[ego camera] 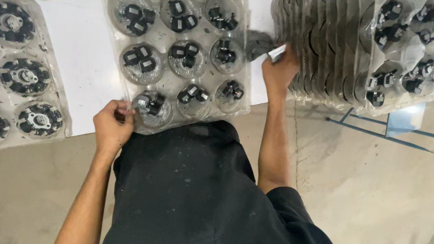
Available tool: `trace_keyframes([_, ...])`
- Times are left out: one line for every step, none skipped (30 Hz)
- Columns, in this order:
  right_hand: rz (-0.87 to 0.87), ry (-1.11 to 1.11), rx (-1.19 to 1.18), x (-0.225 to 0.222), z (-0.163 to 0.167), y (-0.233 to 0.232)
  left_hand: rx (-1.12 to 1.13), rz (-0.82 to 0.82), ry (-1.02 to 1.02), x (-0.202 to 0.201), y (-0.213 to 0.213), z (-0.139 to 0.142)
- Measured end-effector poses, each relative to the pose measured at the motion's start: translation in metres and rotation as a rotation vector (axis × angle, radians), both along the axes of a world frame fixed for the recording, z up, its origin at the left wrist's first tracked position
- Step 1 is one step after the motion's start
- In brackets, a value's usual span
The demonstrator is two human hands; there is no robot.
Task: The person sits on the floor and applies adhesive from a tube to small black rotor components, working on one component at a time on their lap. They pick each rotor from a blister tray, squeeze the tube onto it, and place it back into the tray.
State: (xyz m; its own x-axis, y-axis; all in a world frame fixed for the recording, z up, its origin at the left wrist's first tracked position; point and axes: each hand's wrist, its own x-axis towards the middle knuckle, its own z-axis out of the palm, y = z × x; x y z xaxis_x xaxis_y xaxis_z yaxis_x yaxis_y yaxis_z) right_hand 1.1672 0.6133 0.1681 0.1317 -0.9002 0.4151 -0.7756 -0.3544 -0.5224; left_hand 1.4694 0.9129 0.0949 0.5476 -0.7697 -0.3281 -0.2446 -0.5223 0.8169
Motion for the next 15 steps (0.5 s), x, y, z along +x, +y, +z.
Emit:
trace_keyframes([-0.021,0.039,-0.016,-0.002,0.005,0.002,-0.008,-0.003,0.008,-0.003,0.0,-0.002])
trace_keyframes([0.01,0.073,-0.121,-0.006,0.011,0.003,-0.023,-0.004,0.016,-0.004,0.0,-0.004])
trace_keyframes([0.049,0.105,-0.229,-0.009,0.017,0.001,-0.047,-0.004,0.017,-0.004,0.0,-0.007])
trace_keyframes([-0.012,0.096,-0.257,-0.015,0.024,-0.006,-0.071,-0.003,0.019,-0.005,-0.001,-0.011])
trace_keyframes([-0.072,0.086,-0.285,-0.024,0.032,-0.014,-0.095,-0.002,0.02,-0.005,-0.001,-0.014])
trace_keyframes([-0.094,0.102,-0.36,-0.035,0.04,-0.023,-0.092,0.016,0.028,-0.004,-0.002,-0.018])
trace_keyframes([-0.119,0.118,-0.431,-0.048,0.047,-0.029,-0.084,0.028,0.037,-0.003,-0.003,-0.022])
trace_keyframes([-0.086,0.102,-0.423,-0.057,0.049,-0.037,-0.073,0.032,0.049,-0.003,-0.002,-0.026])
trace_keyframes([-0.059,0.088,-0.415,-0.065,0.049,-0.048,-0.062,0.037,0.057,-0.001,0.0,-0.029])
trace_keyframes([-0.03,0.077,-0.411,-0.07,0.046,-0.058,-0.055,0.043,0.066,0.0,0.001,-0.033])
trace_keyframes([-0.011,0.081,-0.338,-0.072,0.036,-0.061,-0.053,0.053,0.077,-0.001,0.001,-0.036])
trace_keyframes([0.01,0.084,-0.269,-0.068,0.023,-0.063,-0.047,0.066,0.074,-0.001,0.0,-0.039])
trace_keyframes([0.034,0.087,-0.201,-0.063,0.009,-0.065,-0.041,0.083,0.071,-0.002,-0.001,-0.041])
trace_keyframes([0.076,0.157,-0.198,-0.057,-0.004,-0.064,-0.029,0.104,0.068,-0.003,-0.001,-0.041])
trace_keyframes([0.121,0.226,-0.19,-0.052,-0.017,-0.061,-0.059,0.111,0.071,-0.004,-0.002,-0.041])
